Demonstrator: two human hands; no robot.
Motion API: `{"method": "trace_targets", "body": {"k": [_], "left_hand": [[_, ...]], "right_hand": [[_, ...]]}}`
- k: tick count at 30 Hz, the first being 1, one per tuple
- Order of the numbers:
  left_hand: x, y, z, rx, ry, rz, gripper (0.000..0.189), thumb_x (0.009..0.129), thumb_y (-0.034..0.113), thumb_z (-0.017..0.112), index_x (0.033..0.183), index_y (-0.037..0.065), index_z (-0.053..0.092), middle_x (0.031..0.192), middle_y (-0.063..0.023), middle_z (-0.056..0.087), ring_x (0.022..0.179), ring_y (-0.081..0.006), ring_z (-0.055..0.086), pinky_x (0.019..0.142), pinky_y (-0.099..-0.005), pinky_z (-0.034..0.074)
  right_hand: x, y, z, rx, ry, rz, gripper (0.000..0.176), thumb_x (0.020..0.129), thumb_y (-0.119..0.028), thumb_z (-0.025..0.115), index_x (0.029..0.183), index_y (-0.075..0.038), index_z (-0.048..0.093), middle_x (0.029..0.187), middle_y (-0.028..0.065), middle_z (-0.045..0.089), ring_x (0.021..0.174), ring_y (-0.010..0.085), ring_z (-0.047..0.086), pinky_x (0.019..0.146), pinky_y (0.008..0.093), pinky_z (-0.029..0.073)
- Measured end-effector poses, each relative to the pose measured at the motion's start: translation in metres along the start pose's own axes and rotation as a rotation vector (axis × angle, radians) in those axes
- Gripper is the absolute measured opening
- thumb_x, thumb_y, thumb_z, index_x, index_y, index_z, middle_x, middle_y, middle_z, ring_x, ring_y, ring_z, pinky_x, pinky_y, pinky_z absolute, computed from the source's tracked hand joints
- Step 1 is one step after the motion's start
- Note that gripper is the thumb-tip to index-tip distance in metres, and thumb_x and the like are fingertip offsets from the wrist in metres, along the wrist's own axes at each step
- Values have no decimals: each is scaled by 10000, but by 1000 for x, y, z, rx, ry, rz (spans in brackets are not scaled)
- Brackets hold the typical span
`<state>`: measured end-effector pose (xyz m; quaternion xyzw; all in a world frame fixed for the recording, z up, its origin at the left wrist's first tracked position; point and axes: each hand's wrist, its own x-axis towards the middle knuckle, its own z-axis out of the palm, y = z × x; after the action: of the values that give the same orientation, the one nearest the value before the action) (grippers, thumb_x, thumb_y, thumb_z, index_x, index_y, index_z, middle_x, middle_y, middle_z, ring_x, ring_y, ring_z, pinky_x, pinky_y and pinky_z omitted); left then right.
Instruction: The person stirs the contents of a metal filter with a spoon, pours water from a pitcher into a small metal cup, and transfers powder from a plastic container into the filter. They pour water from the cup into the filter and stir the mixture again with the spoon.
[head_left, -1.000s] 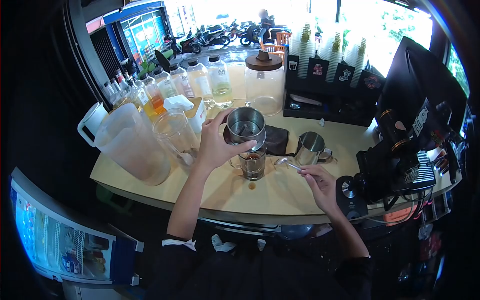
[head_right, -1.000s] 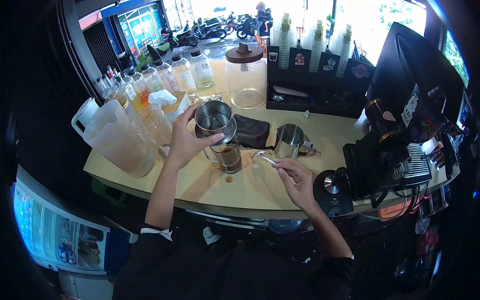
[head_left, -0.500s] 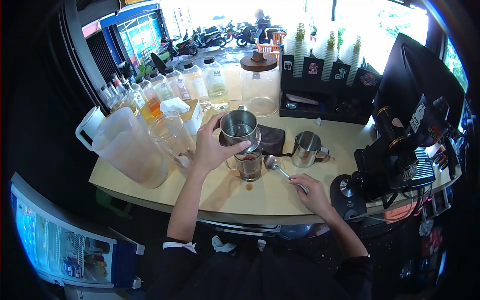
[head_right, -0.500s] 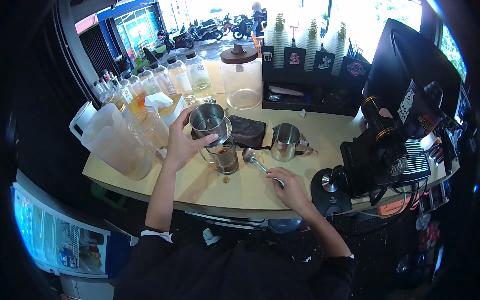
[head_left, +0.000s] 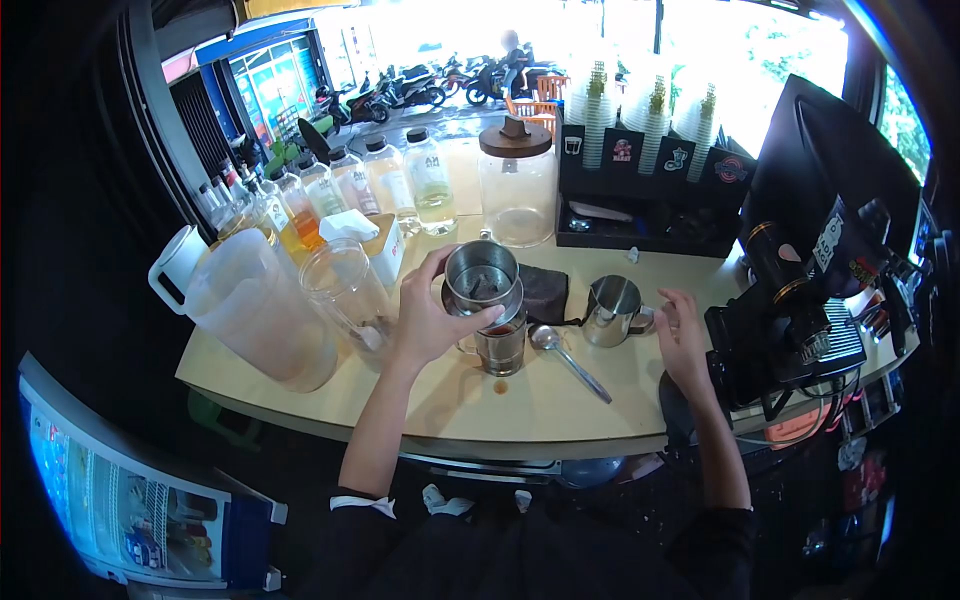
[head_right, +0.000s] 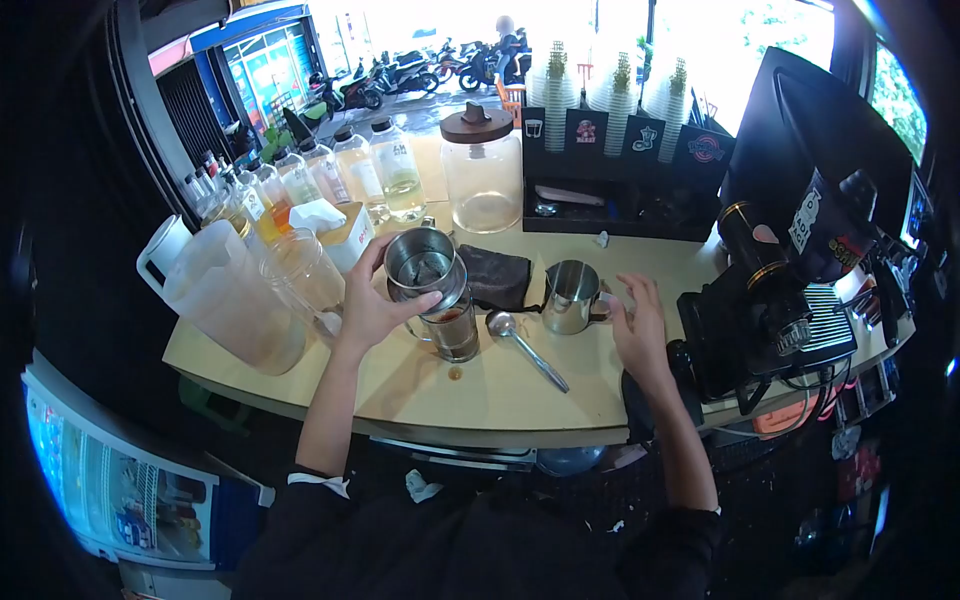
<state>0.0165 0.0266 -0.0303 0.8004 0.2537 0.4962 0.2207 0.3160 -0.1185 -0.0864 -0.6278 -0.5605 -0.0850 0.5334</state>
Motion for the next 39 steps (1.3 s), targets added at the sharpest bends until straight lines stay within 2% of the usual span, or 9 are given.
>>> {"method": "trace_targets", "body": {"k": [3, 5, 11, 15, 22, 24, 27, 32, 39], "left_hand": [[-1, 0, 0, -8, 4, 15, 699, 563, 262, 853, 1127, -3, 536, 1018, -144, 654, 989, -252, 629, 917, -363, 466], [-2, -1, 1, -22, 6, 22, 702, 563, 262, 853, 1129, -2, 534, 1019, -144, 652, 989, -252, 627, 916, -363, 466], [-2, -3, -2, -78, -23, -3, 715, 566, 238, 854, 1154, 0, 524, 1059, -130, 629, 1020, -228, 603, 943, -354, 442], [-3, -3, -5, -87, -39, -17, 723, 571, 217, 856, 1172, -4, 520, 1103, -119, 608, 1059, -208, 580, 974, -344, 422], [-4, -3, -4, -28, -38, 14, 740, 564, 219, 861, 1179, -7, 518, 1107, -120, 612, 1058, -213, 584, 962, -345, 432], [-5, -5, -1, -6, 31, 83, 714, 546, 310, 852, 1144, 62, 552, 1005, -90, 668, 944, -238, 643, 906, -378, 430], [-5, 3, -6, 38, -23, 40, 724, 553, 249, 858, 1157, 2, 545, 1052, -123, 643, 1017, -230, 608, 938, -353, 443], [-4, 7, -3, 45, 10, 40, 715, 534, 344, 847, 1131, 56, 578, 959, -79, 681, 880, -221, 663, 904, -357, 428], [3, 11, -6, -55, -85, -57, 738, 533, 376, 848, 1125, 15, 596, 937, -107, 674, 855, -192, 660, 806, -322, 524]], "right_hand": [[-2, 44, 9, 14, -133, 86, 231, 921, -146, 535, 1074, 26, 549, 889, 110, 612, 782, 196, 580, 734, 297, 463], [3, 39, 5, 114, -429, 401, 242, 949, -193, 512, 1044, 27, 544, 867, 89, 613, 832, 151, 568, 724, 292, 457], [-7, 54, 24, 564, -440, 442, 192, 960, -185, 497, 879, -16, 534, 809, 29, 579, 770, 101, 529, 734, 256, 428], [4, 35, 25, 590, -349, 500, 178, 953, -174, 508, 844, -34, 527, 787, 13, 566, 739, 84, 512, 721, 228, 408], [53, -24, 9, 535, -324, 302, 175, 949, -162, 511, 830, -33, 522, 754, -14, 541, 724, 47, 484, 681, 209, 389], [69, -45, 6, 495, -329, 131, 167, 951, -154, 513, 841, -29, 507, 759, -16, 539, 747, 36, 491, 696, 210, 396], [89, -87, 3, 593, -375, 62, 154, 949, -148, 518, 856, -27, 494, 748, -19, 521, 787, 35, 514, 732, 217, 413], [117, -117, 14, 586, -443, -66, 133, 913, -97, 568, 862, -8, 482, 748, 0, 546, 671, 6, 523, 601, 192, 456], [138, -142, 26, 443, -548, -234, 168, 871, -89, 605, 854, 8, 468, 669, 21, 559, 698, 73, 636, 584, 214, 454]]}}
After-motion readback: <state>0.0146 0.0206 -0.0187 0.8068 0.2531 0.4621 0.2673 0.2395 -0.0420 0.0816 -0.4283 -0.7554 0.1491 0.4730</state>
